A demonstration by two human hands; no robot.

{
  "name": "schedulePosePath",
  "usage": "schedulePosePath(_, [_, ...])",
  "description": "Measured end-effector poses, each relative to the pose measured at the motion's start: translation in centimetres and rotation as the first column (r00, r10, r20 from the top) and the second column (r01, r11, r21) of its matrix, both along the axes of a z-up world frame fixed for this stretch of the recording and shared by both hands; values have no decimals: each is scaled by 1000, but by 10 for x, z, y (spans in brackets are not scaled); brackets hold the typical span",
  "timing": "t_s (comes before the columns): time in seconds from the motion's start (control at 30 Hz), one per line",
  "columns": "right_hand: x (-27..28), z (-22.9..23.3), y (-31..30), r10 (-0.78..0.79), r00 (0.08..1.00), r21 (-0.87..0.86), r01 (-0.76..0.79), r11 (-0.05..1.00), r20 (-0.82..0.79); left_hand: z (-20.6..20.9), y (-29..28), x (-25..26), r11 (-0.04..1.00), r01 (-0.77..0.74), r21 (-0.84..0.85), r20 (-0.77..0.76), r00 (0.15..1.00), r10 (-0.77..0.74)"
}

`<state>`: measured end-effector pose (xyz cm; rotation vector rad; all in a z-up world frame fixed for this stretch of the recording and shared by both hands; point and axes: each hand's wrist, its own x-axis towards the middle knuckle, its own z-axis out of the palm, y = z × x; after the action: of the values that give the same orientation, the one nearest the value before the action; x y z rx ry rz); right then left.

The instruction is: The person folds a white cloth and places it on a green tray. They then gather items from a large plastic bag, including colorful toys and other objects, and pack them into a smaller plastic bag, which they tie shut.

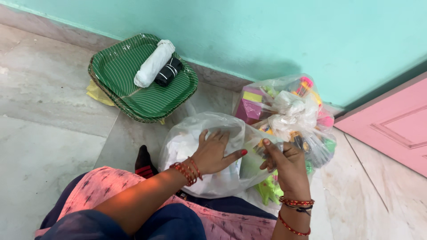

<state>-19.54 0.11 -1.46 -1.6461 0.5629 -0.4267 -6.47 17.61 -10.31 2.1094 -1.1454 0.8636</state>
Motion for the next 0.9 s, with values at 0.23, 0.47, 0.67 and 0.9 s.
schedulePosePath(0.23, [-7, 15, 10, 8, 982, -124, 16, 992, 186, 59, 31, 66, 848, 188, -495, -787, 317, -529])
schedulePosePath(0.47, [-21, 41, 18, -136, 972, -169, 169, 971, 191, 119, 99, 50, 700, 257, -667, -679, 179, -712])
schedulePosePath(0.67, [-30, 40, 20, -28, 985, -240, 69, 968, 172, 112, 113, 55, 742, 377, -555, -704, 263, -660])
schedulePosePath(0.9, [-24, 40, 12, -317, 948, -411, 297, 862, 22, 98, 108, 56, 855, 240, -460, -447, 769, -457])
